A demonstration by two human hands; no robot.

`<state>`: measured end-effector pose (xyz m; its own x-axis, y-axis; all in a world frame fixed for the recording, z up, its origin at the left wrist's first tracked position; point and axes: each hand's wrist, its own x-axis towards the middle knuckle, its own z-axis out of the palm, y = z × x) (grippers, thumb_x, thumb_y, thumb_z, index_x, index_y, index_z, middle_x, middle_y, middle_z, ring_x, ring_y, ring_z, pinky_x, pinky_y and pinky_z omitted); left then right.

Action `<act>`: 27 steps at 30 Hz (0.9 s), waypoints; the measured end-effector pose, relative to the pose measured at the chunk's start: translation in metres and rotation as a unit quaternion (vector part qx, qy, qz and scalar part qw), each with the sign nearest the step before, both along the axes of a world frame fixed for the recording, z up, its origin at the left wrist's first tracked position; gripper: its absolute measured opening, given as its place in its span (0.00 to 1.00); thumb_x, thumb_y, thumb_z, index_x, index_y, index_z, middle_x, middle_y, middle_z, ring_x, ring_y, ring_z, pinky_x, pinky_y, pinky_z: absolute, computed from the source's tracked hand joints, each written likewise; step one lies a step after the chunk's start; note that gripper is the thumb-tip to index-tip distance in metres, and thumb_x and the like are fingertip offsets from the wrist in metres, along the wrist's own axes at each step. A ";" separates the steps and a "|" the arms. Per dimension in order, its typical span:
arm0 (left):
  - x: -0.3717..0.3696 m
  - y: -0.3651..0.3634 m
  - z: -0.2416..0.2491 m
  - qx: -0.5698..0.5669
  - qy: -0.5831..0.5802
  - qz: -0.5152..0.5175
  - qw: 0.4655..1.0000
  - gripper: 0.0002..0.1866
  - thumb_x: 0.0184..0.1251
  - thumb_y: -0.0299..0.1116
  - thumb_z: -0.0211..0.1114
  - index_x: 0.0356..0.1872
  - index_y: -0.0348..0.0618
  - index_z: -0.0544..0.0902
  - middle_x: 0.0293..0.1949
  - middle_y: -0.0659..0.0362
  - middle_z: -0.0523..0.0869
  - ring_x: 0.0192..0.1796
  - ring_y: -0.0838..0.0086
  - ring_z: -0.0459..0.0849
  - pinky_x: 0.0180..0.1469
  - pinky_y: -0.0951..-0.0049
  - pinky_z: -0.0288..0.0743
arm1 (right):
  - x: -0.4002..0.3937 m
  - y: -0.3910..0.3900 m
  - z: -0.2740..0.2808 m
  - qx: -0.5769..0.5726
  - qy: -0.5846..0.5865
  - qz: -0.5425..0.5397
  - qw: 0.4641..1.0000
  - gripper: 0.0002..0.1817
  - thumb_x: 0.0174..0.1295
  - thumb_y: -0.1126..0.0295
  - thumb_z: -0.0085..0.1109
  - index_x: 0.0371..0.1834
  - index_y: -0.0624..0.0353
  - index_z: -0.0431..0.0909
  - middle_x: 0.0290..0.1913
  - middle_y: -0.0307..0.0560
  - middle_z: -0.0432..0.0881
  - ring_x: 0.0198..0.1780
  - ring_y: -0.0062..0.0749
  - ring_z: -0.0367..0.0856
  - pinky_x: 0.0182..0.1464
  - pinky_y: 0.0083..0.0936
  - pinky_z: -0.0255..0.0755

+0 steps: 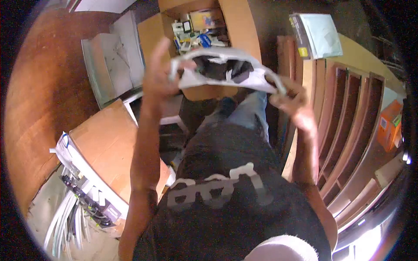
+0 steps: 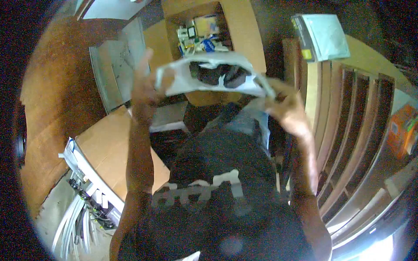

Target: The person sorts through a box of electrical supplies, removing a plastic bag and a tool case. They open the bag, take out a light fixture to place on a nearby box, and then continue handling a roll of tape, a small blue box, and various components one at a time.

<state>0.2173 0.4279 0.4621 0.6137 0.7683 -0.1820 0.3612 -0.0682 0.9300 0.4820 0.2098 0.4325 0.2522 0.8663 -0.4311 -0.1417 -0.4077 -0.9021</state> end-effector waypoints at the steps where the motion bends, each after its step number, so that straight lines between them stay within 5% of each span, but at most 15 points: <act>1: 0.008 -0.005 -0.005 -0.104 -0.060 0.006 0.993 0.50 0.46 0.14 0.56 0.78 0.43 0.54 0.51 0.49 0.87 0.40 0.77 0.82 0.41 0.82 0.75 | -0.011 0.002 -0.006 0.029 -0.010 -0.006 1.000 0.24 0.60 0.73 0.66 0.62 0.64 0.78 0.52 0.48 0.84 0.53 0.29 0.80 0.59 0.26 0.72; 5: 0.000 -0.004 0.002 -0.263 -0.236 0.041 0.935 0.53 0.43 0.19 0.58 0.79 0.39 0.50 0.52 0.49 0.86 0.33 0.83 0.77 0.38 0.86 0.68 | -0.009 -0.001 -0.010 -0.004 -0.037 -0.131 0.991 0.23 0.62 0.71 0.66 0.62 0.64 0.78 0.53 0.49 0.84 0.54 0.30 0.80 0.60 0.27 0.71; 8: 0.006 -0.013 0.013 -0.202 -0.134 -0.005 0.970 0.57 0.42 0.29 0.64 0.79 0.37 0.45 0.54 0.46 0.84 0.29 0.84 0.73 0.35 0.86 0.66 | 0.002 -0.003 -0.006 -0.109 -0.096 -0.136 0.980 0.22 0.65 0.71 0.64 0.62 0.65 0.77 0.54 0.49 0.84 0.52 0.30 0.80 0.57 0.27 0.73; 10: 0.001 -0.013 0.017 -0.176 -0.098 -0.069 0.977 0.63 0.40 0.38 0.68 0.79 0.35 0.40 0.57 0.43 0.82 0.25 0.85 0.70 0.31 0.85 0.63 | -0.008 0.000 -0.005 -0.027 -0.180 -0.154 0.971 0.18 0.65 0.73 0.62 0.58 0.64 0.79 0.50 0.49 0.85 0.50 0.31 0.81 0.52 0.28 0.75; 12: 0.013 -0.021 0.029 -0.207 -0.222 -0.069 0.950 0.62 0.43 0.41 0.69 0.79 0.35 0.41 0.58 0.41 0.81 0.24 0.84 0.69 0.30 0.85 0.62 | -0.033 0.021 0.028 0.096 -0.430 -0.178 0.880 0.16 0.61 0.79 0.61 0.53 0.63 0.80 0.44 0.50 0.85 0.48 0.36 0.83 0.51 0.31 0.76; 14: 0.017 -0.023 0.039 -0.210 -0.224 -0.065 0.949 0.64 0.44 0.43 0.71 0.79 0.36 0.38 0.59 0.40 0.80 0.24 0.84 0.68 0.30 0.85 0.61 | -0.060 0.041 0.028 0.228 -0.348 -0.007 0.909 0.17 0.51 0.83 0.59 0.46 0.60 0.82 0.40 0.54 0.83 0.42 0.51 0.84 0.47 0.39 0.79; 17: 0.021 -0.022 0.051 -0.177 -0.244 -0.089 0.949 0.56 0.50 0.42 0.68 0.79 0.35 0.47 0.56 0.42 0.81 0.25 0.83 0.68 0.31 0.84 0.64 | -0.110 0.095 -0.029 0.165 -0.320 0.202 0.911 0.18 0.55 0.79 0.62 0.50 0.59 0.79 0.46 0.55 0.82 0.48 0.53 0.83 0.48 0.43 0.78; 19: 0.019 -0.015 0.059 -0.094 -0.179 -0.108 0.973 0.63 0.53 0.57 0.69 0.80 0.38 0.39 0.59 0.29 0.77 0.22 0.82 0.68 0.24 0.82 0.61 | -0.117 0.123 -0.062 0.068 -0.391 0.333 0.855 0.31 0.52 0.70 0.70 0.61 0.59 0.71 0.60 0.56 0.77 0.54 0.53 0.82 0.52 0.43 0.79; 22: 0.003 0.005 0.073 -0.083 -0.059 -0.080 0.992 0.62 0.55 0.60 0.68 0.80 0.40 0.40 0.59 0.29 0.77 0.22 0.84 0.67 0.22 0.82 0.60 | -0.120 0.132 -0.079 0.072 -0.447 0.328 0.829 0.34 0.51 0.63 0.74 0.62 0.60 0.71 0.66 0.59 0.73 0.58 0.53 0.80 0.55 0.43 0.78; 24: 0.002 0.008 0.077 -0.082 -0.159 -0.140 0.974 0.56 0.60 0.55 0.66 0.80 0.41 0.43 0.60 0.34 0.79 0.21 0.86 0.66 0.22 0.84 0.61 | -0.118 0.137 -0.073 0.048 -0.462 0.322 0.825 0.36 0.53 0.58 0.74 0.63 0.59 0.71 0.61 0.60 0.79 0.56 0.53 0.82 0.54 0.44 0.78; 26: -0.004 0.017 0.075 -0.137 -0.235 -0.203 0.941 0.44 0.66 0.46 0.60 0.78 0.39 0.52 0.62 0.39 0.79 0.25 0.82 0.71 0.31 0.81 0.68 | -0.112 0.145 -0.068 -0.023 -0.438 0.346 0.829 0.35 0.54 0.54 0.71 0.63 0.58 0.72 0.49 0.57 0.86 0.50 0.52 0.85 0.51 0.44 0.79; 27: -0.007 0.020 0.077 -0.136 -0.237 -0.199 0.941 0.44 0.66 0.46 0.60 0.78 0.39 0.52 0.62 0.39 0.79 0.25 0.82 0.71 0.31 0.81 0.68 | -0.112 0.141 -0.080 0.027 -0.473 0.285 0.833 0.28 0.56 0.51 0.67 0.54 0.59 0.79 0.37 0.54 0.88 0.43 0.51 0.87 0.46 0.44 0.80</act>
<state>0.2102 0.4475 0.5390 0.9050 0.4245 0.0286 -0.1029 0.1531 0.9828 0.3699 0.3510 0.3520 -0.0023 0.9732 -0.2299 0.8465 -0.1205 -0.5185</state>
